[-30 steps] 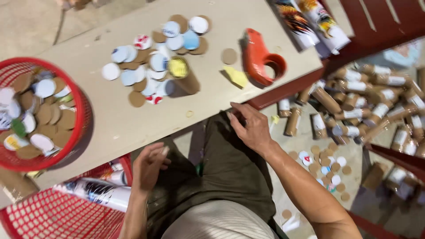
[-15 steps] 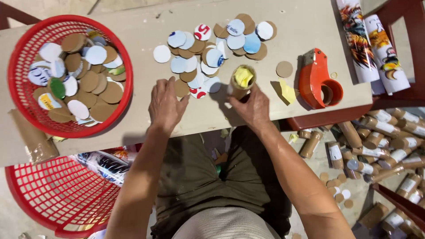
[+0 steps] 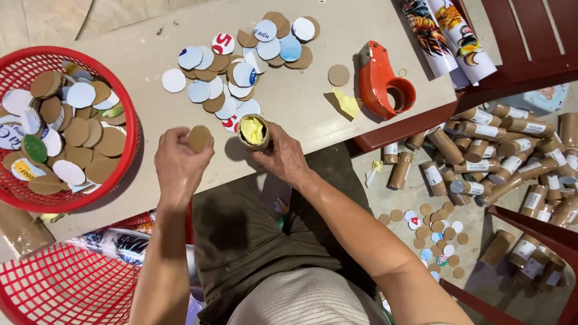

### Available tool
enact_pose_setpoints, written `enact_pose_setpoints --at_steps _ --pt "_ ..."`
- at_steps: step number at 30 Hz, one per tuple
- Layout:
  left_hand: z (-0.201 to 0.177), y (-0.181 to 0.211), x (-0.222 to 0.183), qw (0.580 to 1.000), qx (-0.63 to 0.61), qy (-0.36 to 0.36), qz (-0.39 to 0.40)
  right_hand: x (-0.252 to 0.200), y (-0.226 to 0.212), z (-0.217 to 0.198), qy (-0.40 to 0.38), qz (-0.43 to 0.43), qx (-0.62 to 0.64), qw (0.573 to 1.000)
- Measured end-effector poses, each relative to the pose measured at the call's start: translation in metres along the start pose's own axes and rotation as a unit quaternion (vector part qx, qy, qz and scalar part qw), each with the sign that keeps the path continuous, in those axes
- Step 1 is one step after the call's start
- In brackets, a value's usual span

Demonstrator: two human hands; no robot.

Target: Assembling and capping cardboard tubes with cardboard discs and rubber bands.

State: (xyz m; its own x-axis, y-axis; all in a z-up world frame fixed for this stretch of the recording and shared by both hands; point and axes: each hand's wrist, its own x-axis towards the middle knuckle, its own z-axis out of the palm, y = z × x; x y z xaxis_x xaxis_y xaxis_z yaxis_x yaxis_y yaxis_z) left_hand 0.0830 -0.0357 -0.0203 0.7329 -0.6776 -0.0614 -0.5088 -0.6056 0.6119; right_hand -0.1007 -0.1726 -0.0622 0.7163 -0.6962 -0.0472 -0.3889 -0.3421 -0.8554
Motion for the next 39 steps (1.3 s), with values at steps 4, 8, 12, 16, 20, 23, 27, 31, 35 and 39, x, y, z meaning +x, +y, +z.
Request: enact_pose_setpoints --at_steps 4,8,12,16,20,23,27,31,35,39 --pt "-0.019 0.072 -0.026 0.991 -0.111 0.011 0.071 -0.002 0.012 0.006 0.009 -0.044 -0.008 0.999" --pt "-0.017 0.110 -0.024 0.981 -0.094 -0.043 0.164 -0.004 0.001 0.004 0.011 0.009 0.017 1.000" --pt "0.002 0.100 -0.022 0.983 -0.060 -0.058 0.165 -0.004 0.002 0.002 0.009 0.008 0.004 1.000" --pt "-0.005 0.097 -0.026 0.982 -0.071 -0.021 0.175 -0.002 0.001 0.004 0.005 0.010 0.011 1.000" --pt "0.002 0.087 -0.023 0.981 -0.111 -0.059 0.149 0.000 -0.006 0.002 -0.030 0.070 -0.006 0.997" --pt "0.008 0.081 -0.022 0.977 -0.115 -0.054 0.172 0.000 -0.009 -0.001 -0.020 0.048 -0.013 0.999" --pt "-0.017 0.105 -0.025 0.982 -0.101 -0.079 0.142 -0.003 0.006 0.000 -0.007 0.008 0.030 1.000" --pt "-0.025 0.104 -0.026 0.984 -0.097 -0.115 0.094 -0.011 -0.002 -0.018 -0.011 -0.016 -0.042 0.999" --pt "-0.027 0.086 -0.026 0.981 -0.125 -0.097 0.115 -0.025 0.010 -0.062 0.077 -0.012 -0.128 0.989" --pt "-0.035 0.070 -0.037 0.970 -0.220 -0.061 0.084 -0.021 0.056 -0.122 0.303 -0.125 -0.440 0.836"
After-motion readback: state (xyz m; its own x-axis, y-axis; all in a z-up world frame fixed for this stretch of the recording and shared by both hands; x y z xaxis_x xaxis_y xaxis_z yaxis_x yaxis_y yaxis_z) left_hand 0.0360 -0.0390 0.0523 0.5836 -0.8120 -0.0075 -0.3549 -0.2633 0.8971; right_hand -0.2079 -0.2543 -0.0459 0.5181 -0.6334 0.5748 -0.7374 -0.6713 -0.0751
